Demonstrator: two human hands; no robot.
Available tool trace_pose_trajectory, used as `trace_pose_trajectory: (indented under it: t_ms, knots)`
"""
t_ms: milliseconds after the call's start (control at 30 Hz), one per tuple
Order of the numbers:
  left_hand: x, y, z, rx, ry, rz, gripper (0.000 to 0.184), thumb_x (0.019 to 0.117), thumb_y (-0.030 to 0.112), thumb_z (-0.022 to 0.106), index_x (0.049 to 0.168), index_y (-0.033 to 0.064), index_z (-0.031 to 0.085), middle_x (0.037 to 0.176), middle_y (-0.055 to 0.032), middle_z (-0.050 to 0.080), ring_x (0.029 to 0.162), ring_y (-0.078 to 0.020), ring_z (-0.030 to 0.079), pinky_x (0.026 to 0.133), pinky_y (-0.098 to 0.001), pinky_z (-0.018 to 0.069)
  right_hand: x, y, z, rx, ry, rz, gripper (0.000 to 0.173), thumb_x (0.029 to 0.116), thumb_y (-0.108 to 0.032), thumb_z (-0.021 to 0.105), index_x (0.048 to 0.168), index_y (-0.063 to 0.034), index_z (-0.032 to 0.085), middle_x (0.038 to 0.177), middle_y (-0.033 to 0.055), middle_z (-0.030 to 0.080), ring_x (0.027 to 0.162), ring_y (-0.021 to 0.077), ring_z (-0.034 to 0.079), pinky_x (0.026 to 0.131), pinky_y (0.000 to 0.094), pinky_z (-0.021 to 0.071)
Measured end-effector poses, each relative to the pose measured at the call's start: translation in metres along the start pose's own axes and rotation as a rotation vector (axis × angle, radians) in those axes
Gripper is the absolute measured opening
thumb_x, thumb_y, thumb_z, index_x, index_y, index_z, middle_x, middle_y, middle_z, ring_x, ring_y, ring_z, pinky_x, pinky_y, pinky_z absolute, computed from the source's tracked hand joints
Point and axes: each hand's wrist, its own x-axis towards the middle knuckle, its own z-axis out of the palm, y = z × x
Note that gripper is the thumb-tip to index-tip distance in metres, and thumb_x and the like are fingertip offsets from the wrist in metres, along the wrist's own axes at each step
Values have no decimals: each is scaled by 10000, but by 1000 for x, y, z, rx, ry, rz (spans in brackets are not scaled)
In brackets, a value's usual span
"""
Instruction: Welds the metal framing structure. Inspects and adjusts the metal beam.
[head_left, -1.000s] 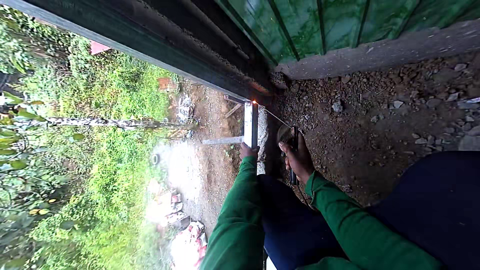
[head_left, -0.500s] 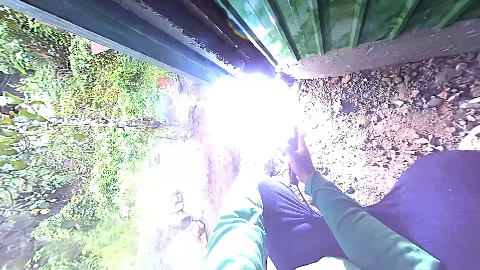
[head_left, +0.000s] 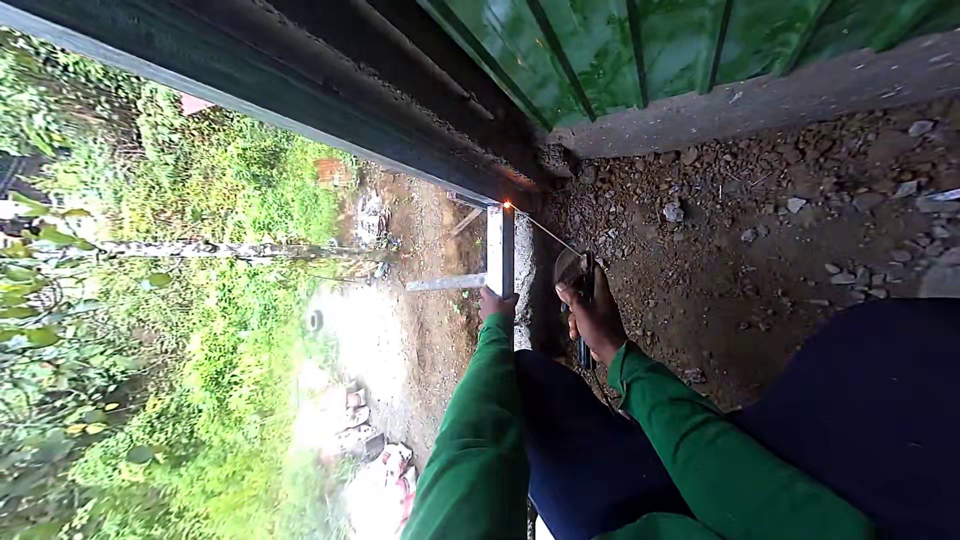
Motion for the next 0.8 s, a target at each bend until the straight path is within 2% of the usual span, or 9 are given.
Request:
trace_pose_trajectory:
  t_ms: [100, 500, 567, 600, 633, 667, 700, 733, 800]
  knots:
    - [-4, 4, -2, 30, 7, -19, 953, 806, 412, 855, 1525, 28, 360, 1386, -312, 558, 1240, -478, 589, 1012, -631, 503, 0, -1, 0, 16, -2, 15, 923, 971, -432, 698, 1659, -273, 104, 868, 113, 570, 485, 177, 522, 454, 346, 512]
    - [-1, 3, 0, 43, 14, -21, 958, 802, 405, 857, 1526, 28, 356, 1380, -304, 565, 1244, -464, 592, 1020, -618, 502, 0, 1, 2, 33, -10, 31, 929, 976, -432, 695, 1660, -272, 87, 827, 101, 561, 474, 173, 516, 442, 336, 504]
    - [0, 2, 1, 37, 17, -20, 962, 797, 406, 862, 1525, 32, 357, 1377, -306, 567, 1241, -464, 594, 1013, -620, 505, -3, -2, 2, 213, -36, 73, 821, 996, -370, 678, 1638, -269, 177, 789, 85, 521, 454, 161, 494, 426, 317, 498]
    - [0, 2, 1, 26, 18, -19, 961, 792, 405, 868, 1521, 32, 364, 1374, -307, 568, 1239, -467, 593, 1008, -623, 507, -3, -4, 1, 365, -52, 124, 625, 1017, -343, 639, 1545, -242, 320, 751, 65, 496, 445, 151, 482, 415, 303, 494]
    - [-2, 3, -1, 26, 11, -23, 953, 794, 408, 865, 1518, 33, 370, 1378, -308, 566, 1242, -468, 592, 1005, -625, 509, -2, -8, -3, 516, -68, 199, 349, 1041, -359, 581, 1317, -185, 459, 689, 42, 488, 432, 142, 479, 402, 293, 487]
    - [-6, 6, -4, 37, -16, -35, 943, 809, 411, 854, 1523, 32, 368, 1394, -304, 558, 1259, -464, 582, 1013, -625, 504, 1, -11, -9, 628, -89, 281, 291, 1060, -425, 516, 1120, -140, 502, 643, 31, 498, 426, 134, 486, 399, 283, 482]
    - [-11, 10, -10, 53, -64, -52, 932, 834, 407, 837, 1539, 28, 359, 1420, -297, 545, 1289, -457, 564, 1040, -619, 488, 5, -13, -16, 700, -100, 345, 385, 1056, -494, 471, 1001, -115, 515, 621, 31, 510, 428, 134, 495, 401, 280, 478]
    - [-15, 13, -15, 58, -104, -60, 931, 855, 393, 827, 1562, 16, 353, 1441, -297, 538, 1316, -454, 548, 1071, -615, 464, 8, -15, -20, 729, -93, 371, 445, 1048, -533, 446, 959, -103, 519, 619, 35, 511, 434, 138, 500, 405, 282, 476]
    - [-8, 6, -7, -7, -32, -12, 996, 781, 395, 878, 1541, 20, 356, 1377, -316, 573, 1254, -485, 581, 1027, -648, 495, 9, -17, -22, 645, -31, 320, 405, 1049, -522, 484, 1031, -118, 515, 635, 37, 523, 438, 142, 507, 411, 291, 488]
